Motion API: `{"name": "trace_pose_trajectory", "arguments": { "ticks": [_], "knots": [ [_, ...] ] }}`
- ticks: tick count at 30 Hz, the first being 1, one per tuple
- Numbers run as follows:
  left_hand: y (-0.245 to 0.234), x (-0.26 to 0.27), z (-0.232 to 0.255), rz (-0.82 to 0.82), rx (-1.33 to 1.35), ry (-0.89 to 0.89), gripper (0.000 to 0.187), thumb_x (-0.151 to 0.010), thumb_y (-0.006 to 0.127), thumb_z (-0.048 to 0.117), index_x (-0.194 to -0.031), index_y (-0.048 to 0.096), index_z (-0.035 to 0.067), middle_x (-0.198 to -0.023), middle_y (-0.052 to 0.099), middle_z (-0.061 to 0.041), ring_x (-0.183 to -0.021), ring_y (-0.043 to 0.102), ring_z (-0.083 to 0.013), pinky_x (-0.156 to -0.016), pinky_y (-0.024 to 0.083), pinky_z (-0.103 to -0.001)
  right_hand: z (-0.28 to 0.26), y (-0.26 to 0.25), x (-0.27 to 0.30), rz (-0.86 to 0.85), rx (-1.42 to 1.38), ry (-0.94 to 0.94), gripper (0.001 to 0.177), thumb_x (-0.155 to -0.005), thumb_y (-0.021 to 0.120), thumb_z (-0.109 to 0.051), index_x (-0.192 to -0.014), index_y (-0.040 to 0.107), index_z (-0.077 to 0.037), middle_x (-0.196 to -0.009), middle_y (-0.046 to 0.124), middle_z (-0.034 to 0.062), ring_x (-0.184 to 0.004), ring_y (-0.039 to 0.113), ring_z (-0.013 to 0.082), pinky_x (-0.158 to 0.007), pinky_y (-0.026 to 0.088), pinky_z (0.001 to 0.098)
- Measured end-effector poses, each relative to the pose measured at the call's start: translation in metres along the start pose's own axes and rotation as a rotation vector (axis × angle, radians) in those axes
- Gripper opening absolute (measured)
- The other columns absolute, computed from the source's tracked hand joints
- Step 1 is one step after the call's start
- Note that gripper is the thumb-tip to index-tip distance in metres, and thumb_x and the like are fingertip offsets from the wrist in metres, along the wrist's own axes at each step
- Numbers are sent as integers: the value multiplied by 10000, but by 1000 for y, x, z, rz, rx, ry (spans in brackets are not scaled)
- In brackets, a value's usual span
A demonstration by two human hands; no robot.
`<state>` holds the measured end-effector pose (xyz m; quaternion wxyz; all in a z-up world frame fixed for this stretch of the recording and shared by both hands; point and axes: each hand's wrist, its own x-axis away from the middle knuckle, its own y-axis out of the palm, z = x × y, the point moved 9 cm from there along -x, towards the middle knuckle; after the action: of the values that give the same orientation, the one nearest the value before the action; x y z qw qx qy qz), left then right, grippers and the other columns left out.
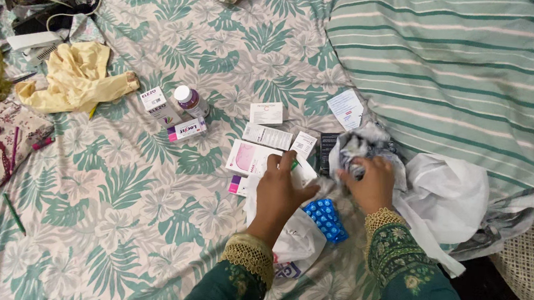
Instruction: The person sits on a bed and unpacks several medicine boxes, removing blister strips of pills. They place the strips and empty boxes on the bed surface, occasionally picking up and inspecting different packages before setting them down.
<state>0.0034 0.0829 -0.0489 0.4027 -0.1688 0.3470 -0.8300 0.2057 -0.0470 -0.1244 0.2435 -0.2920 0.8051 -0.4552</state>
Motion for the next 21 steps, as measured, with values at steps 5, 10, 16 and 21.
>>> {"name": "trace_pose_trajectory", "arguments": {
  "ticks": [5, 10, 16, 21],
  "knots": [
    [13, -21, -2, 133, 2, -45, 963, -733, 852, 532, -1437, 421, 37, -1229, 569, -229, -1072, 600, -455, -897, 494, -549, -46, -99, -6, 423, -296, -64, 355, -809, 856, -160, -1058, 628, -51, -1067, 686, 135, -1092, 629, 352, -970, 486, 456],
    [48, -58, -22, 335, 252, -136, 805, -868, 750, 428, -1477, 411, 25, -1318, 510, -289, -1154, 511, -519, -960, 411, -603, -108, -170, -4, 416, -694, -236, 543, -858, 770, -81, -1347, 540, -27, -1249, 643, 124, -1157, 646, 289, -992, 498, 363],
    [74, -72, 11, 24, 930, -70, 459, -988, 649, 301, -1297, 631, -37, -1076, 702, -183, -889, 614, -201, -744, 501, -339, -126, -184, 2, 303, -694, -262, 349, -945, 714, -77, -1288, 662, -35, -1215, 637, 101, -1167, 645, 245, -1022, 487, 317],
    [55, -41, 65, -29, 1047, -153, 452, -1021, 601, 327, -1372, 523, 54, -1134, 659, -111, -919, 583, -153, -761, 486, -307, -123, -191, 4, 377, -625, -360, 354, -1066, 637, -266, -1339, 639, -40, -1407, 559, 160, -1374, 524, 306, -1161, 394, 366]
  ]
}}
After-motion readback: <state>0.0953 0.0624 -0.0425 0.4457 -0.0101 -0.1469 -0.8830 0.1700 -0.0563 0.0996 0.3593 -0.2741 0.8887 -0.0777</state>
